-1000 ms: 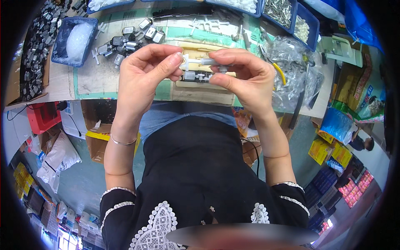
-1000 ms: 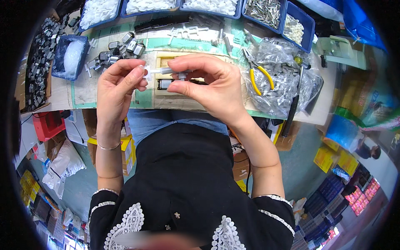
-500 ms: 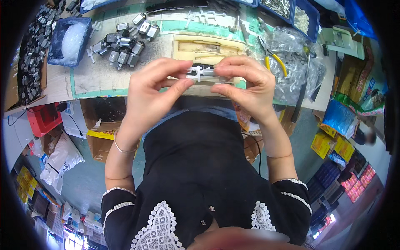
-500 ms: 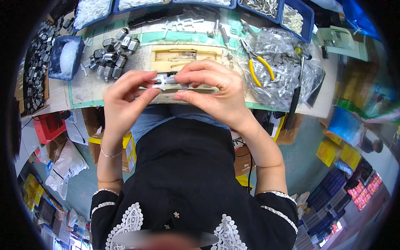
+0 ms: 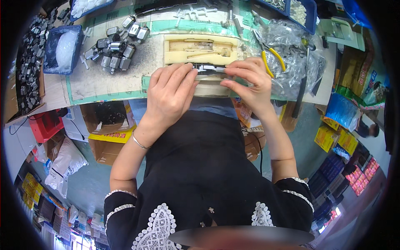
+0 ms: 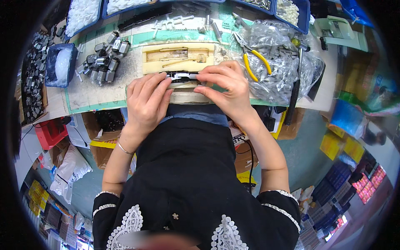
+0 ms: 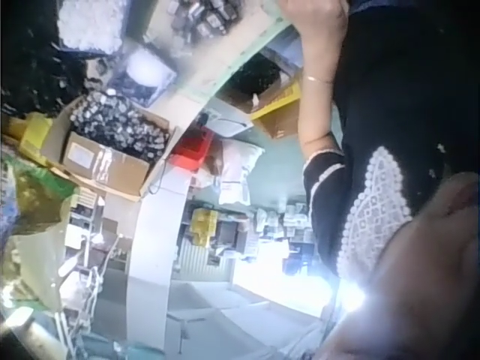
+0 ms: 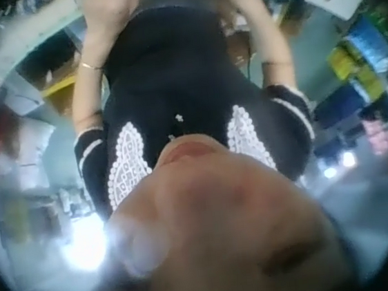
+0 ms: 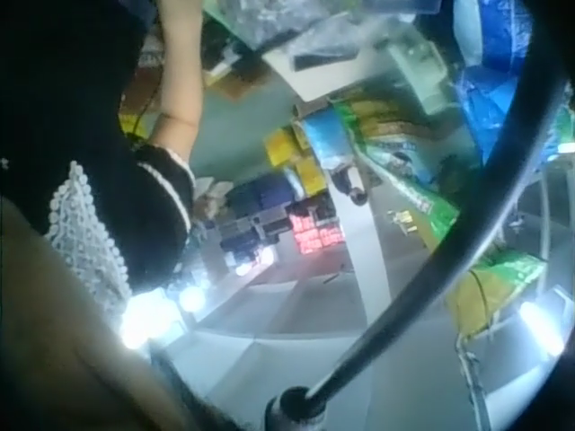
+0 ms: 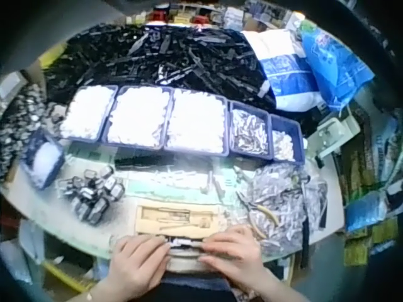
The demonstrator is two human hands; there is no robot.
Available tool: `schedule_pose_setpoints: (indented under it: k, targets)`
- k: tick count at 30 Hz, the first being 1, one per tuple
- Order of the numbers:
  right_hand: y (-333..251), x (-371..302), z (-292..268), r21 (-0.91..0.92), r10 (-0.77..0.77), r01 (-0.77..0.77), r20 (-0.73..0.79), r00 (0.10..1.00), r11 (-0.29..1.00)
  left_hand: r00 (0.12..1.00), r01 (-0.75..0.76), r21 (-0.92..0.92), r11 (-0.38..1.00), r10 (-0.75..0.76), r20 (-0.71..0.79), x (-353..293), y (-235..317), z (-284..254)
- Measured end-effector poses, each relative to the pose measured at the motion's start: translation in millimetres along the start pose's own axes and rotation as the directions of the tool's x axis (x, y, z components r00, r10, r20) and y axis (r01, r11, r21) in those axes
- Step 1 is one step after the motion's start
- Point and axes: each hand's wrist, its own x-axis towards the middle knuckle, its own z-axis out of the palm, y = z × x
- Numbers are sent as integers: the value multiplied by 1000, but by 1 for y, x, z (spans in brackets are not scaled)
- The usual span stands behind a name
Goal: The person assembles electronic components by joining small motors and plastic housings at a workbench. The assembly is secured with screws using a screwdriver and pliers.
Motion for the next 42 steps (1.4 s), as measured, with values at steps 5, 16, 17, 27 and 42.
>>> schedule_pose_setpoints:
  k: [5,16,17,27,42]
  targets:
    - [3,5,5,35,-17,15,49,999,999,1000,-3,45,999,4,-29,-2,0,5]
    - [6,9,-3,-81,-6,16,129,992,997,1000,1,156,988,4,-26,-4,0,12]
    - [4,7,-3,-127,-9,25,122,992,992,999,-1,166,986,7,-32,-4,0,13]
    - [-16,9,-7,0,209,-211,141,968,977,995,-38,207,978,57,-84,-8,-5,19]
    - [-10,-3,2,-103,128,-128,-5,992,986,979,-27,217,976,70,-192,-10,-8,29]
